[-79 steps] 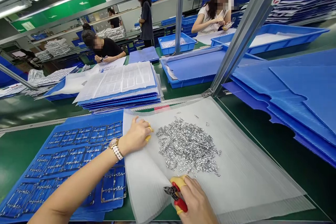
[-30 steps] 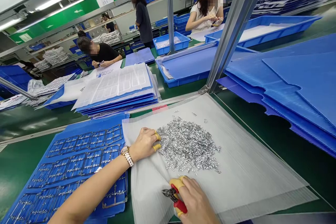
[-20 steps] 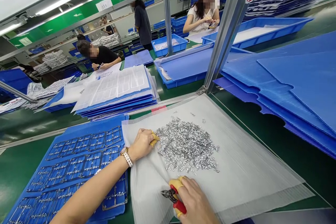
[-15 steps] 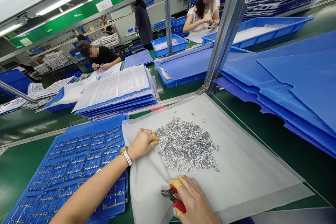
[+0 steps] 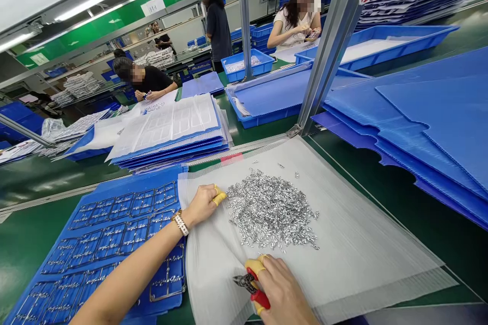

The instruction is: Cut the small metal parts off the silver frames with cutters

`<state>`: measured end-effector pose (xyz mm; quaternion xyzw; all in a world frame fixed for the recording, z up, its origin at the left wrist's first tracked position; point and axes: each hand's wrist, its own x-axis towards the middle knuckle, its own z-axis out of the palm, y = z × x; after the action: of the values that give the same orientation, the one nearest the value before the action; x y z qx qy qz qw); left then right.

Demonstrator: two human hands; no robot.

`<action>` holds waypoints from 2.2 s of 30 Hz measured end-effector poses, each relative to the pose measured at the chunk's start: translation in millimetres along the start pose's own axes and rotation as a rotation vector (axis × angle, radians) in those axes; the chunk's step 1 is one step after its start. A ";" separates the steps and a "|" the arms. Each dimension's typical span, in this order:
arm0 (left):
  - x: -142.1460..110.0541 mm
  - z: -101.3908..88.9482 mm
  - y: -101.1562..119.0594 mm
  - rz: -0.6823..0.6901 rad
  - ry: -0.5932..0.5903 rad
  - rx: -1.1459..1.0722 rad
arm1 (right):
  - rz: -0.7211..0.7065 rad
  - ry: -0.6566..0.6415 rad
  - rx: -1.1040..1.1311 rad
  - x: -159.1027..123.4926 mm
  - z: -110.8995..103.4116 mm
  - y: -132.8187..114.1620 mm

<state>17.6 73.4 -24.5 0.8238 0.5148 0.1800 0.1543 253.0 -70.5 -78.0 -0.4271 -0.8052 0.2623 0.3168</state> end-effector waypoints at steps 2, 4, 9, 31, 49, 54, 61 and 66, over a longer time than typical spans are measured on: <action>-0.1 -7.2 -5.6 -0.036 -0.022 0.042 | -0.007 0.003 -0.015 0.0 -0.2 -0.6; -1.1 -15.1 -12.2 -0.080 -0.036 0.105 | -0.011 0.010 -0.025 0.5 -0.9 -1.9; -5.5 -30.5 -27.2 -0.219 -0.054 0.278 | -0.005 0.028 -0.029 2.2 -3.7 -4.6; 16.8 -40.5 -27.2 -0.201 -0.013 0.192 | 0.035 0.035 0.028 3.9 -23.1 -8.1; 78.6 -92.8 33.7 -0.074 0.261 -0.124 | -0.117 0.595 0.066 39.0 -85.8 -30.5; 86.9 -97.8 40.6 -0.112 0.265 -0.172 | -0.159 0.674 -0.096 44.8 -104.8 -35.0; 84.4 -97.9 39.6 -0.117 0.265 -0.168 | -0.198 0.719 -0.194 34.8 -106.2 -29.1; 87.5 -99.3 35.1 -0.134 0.269 -0.183 | -0.177 0.753 -0.137 36.8 -108.0 -31.8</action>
<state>35.6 144.5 91.1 0.7386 0.5662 0.3239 0.1700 299.7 -38.6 26.1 -0.4425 -0.6822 0.0045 0.5821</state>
